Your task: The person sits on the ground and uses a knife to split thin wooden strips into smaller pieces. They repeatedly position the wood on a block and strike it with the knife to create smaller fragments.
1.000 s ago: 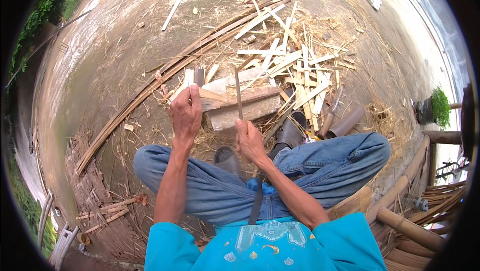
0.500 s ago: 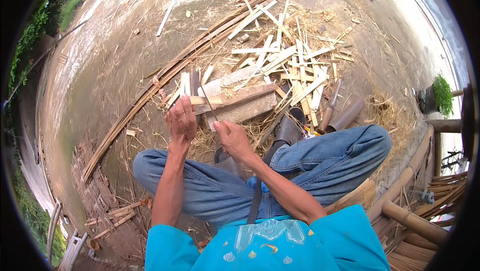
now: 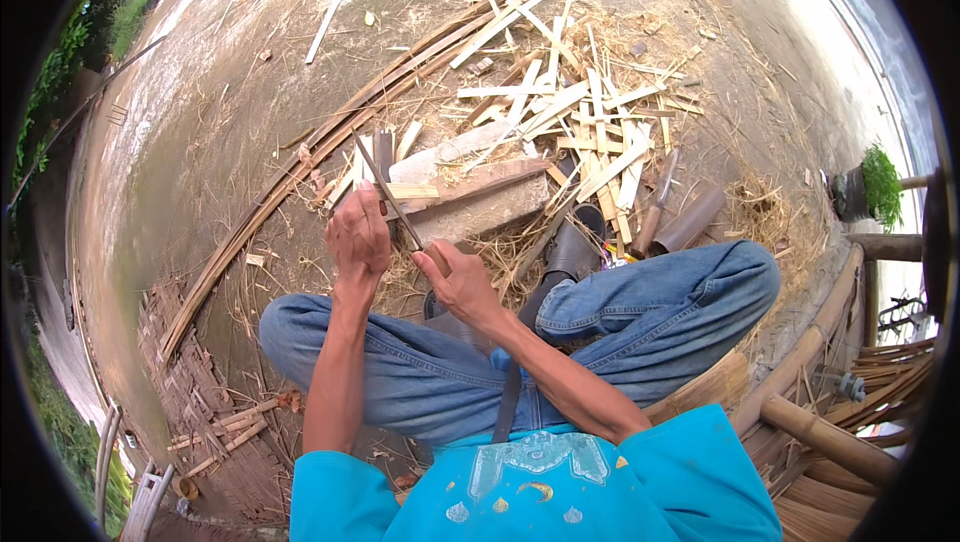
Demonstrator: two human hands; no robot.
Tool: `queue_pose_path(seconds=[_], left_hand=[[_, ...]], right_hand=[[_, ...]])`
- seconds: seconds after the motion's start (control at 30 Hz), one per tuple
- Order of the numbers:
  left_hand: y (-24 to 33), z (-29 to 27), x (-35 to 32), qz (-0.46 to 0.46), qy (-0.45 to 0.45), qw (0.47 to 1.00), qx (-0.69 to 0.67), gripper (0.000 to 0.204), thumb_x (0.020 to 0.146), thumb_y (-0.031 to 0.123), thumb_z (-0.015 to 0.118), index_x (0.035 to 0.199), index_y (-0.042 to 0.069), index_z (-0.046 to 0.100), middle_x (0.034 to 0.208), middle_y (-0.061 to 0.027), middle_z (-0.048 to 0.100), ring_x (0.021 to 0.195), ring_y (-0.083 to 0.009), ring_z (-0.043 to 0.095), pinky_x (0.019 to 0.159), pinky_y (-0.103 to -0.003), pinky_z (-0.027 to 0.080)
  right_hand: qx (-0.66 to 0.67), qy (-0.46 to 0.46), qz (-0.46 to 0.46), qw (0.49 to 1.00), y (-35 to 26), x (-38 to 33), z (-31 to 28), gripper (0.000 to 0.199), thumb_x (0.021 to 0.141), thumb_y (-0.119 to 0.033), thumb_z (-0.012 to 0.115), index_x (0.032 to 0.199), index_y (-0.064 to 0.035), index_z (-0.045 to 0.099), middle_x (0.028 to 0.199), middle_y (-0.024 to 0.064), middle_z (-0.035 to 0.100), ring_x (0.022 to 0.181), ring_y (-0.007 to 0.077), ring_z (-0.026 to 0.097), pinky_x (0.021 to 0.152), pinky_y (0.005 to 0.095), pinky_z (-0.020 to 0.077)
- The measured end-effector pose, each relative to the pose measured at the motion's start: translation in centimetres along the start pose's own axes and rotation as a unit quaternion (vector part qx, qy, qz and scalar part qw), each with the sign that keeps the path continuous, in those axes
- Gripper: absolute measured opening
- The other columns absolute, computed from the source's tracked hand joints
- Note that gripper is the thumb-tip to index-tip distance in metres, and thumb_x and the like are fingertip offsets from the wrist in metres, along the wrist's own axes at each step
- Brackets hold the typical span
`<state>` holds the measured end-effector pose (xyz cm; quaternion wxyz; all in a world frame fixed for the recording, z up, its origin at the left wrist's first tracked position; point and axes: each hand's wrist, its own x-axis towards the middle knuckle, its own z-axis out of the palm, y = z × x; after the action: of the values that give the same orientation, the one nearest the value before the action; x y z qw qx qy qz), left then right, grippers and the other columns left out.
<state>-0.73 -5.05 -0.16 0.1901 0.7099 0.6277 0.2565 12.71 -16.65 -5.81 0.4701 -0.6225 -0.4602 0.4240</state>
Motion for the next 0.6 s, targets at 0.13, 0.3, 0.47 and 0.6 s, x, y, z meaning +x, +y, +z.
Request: queue_pose_path(seconds=[0.13, 0.3, 0.47, 0.6], left_hand=[[0.0, -0.4, 0.1, 0.001, -0.022, 0.999, -0.029, 0.063, 0.112, 0.041, 0.028, 0.075, 0.006, 0.064, 0.065, -0.0182, 0.062, 0.061, -0.0358, 0.061, 0.065, -0.048, 0.047], [0.6, 0.0, 0.4, 0.008, 0.002, 1.0, -0.026, 0.065, 0.113, 0.041, 0.027, 0.072, 0.007, 0.064, 0.063, -0.0164, 0.062, 0.059, -0.0333, 0.061, 0.063, -0.047, 0.046], [0.1, -0.1, 0.0, -0.013, -0.006, 1.0, -0.024, 0.066, 0.113, 0.041, 0.027, 0.073, 0.005, 0.065, 0.064, -0.0176, 0.064, 0.061, -0.0357, 0.063, 0.065, -0.049, 0.048], [0.0, -0.2, -0.3, -0.031, -0.007, 0.999, -0.03, 0.07, 0.113, 0.043, 0.025, 0.072, 0.005, 0.066, 0.062, -0.0167, 0.064, 0.06, -0.0338, 0.064, 0.064, -0.049, 0.048]], right_hand=[[0.051, -0.038, 0.195, 0.979, 2.8, 0.5, -1.7, 0.051, 0.107, -0.047, 0.057, 0.084, -0.0021, 0.056, 0.058, 0.0093, 0.052, 0.056, 0.0199, 0.061, 0.055, 0.0433, 0.0448], [0.037, -0.024, 0.052, 0.998, 0.9, -0.4, -0.3, 0.045, 0.108, -0.041, 0.058, 0.089, -0.0002, 0.059, 0.058, 0.0044, 0.053, 0.044, 0.0119, 0.053, 0.043, 0.0315, 0.0404], [0.091, -0.025, 0.08, 0.992, 0.4, -0.4, 0.6, 0.045, 0.107, -0.044, 0.058, 0.089, -0.0021, 0.06, 0.056, 0.0036, 0.052, 0.045, 0.0111, 0.053, 0.043, 0.0319, 0.04], [0.074, -0.034, 0.104, 0.991, 1.4, -0.2, 0.5, 0.049, 0.107, -0.047, 0.056, 0.085, -0.0031, 0.058, 0.056, 0.003, 0.053, 0.045, 0.0108, 0.053, 0.043, 0.0309, 0.0415]])
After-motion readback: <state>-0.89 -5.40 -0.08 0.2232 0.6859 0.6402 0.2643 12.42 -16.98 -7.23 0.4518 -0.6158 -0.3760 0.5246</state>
